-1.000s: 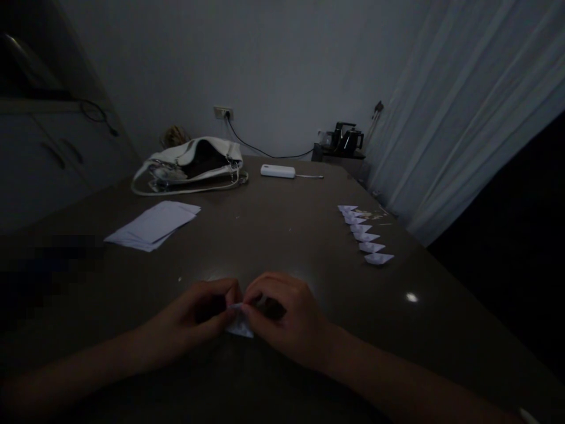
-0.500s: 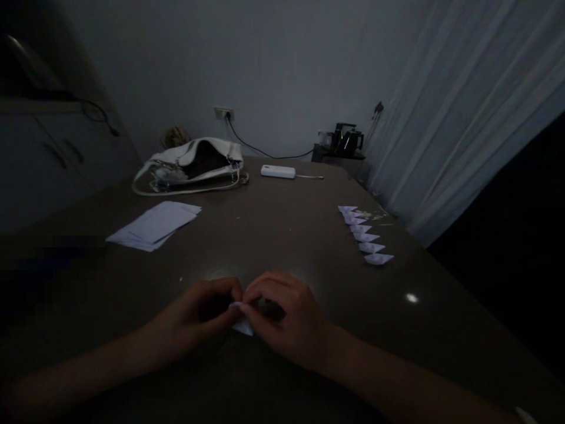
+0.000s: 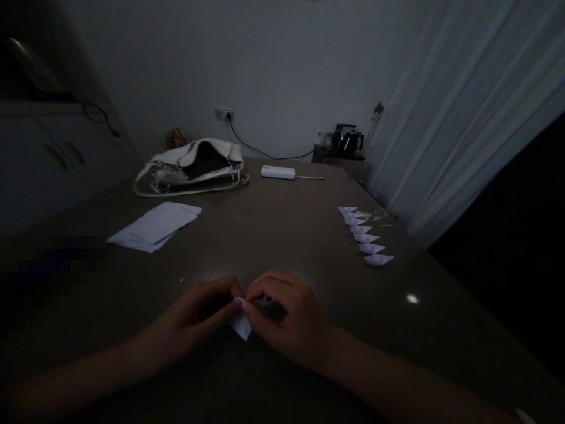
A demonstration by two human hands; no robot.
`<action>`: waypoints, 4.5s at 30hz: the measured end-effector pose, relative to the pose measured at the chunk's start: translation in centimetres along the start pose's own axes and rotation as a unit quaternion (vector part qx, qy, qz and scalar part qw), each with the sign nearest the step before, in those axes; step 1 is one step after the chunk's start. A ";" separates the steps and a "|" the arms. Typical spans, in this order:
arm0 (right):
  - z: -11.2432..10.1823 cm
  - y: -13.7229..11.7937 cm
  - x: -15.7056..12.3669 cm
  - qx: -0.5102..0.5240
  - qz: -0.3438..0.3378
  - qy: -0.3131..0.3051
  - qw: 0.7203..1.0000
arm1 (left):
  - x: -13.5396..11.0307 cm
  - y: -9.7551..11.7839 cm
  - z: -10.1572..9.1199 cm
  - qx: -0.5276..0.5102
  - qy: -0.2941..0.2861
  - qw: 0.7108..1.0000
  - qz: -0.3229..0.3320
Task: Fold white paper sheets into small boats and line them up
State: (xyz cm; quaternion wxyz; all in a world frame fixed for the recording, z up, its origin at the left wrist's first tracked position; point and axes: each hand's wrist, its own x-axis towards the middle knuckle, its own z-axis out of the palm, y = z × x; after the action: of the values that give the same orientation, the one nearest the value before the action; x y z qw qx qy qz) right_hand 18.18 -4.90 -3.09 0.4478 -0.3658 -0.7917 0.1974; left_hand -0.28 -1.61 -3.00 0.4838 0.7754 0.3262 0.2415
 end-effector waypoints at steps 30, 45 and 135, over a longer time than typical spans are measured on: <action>0.4 0.8 -0.2 0.135 0.153 0.012 0.979 | 0.8 0.2 -0.7 -0.057 0.028 0.997 -0.051; 0.0 1.1 -0.1 0.037 0.201 -0.098 0.974 | 0.6 0.2 -0.6 -0.078 0.003 0.994 -0.079; -0.3 0.6 -0.7 0.254 0.242 -0.297 0.888 | -0.5 0.4 -0.8 -0.020 -0.117 0.993 0.014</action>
State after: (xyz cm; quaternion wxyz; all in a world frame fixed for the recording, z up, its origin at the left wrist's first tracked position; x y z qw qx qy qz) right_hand 18.92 -4.98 -3.70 0.2077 -0.3440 -0.6976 0.5932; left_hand -1.03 -1.65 -2.37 0.5310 0.7928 0.2515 0.1620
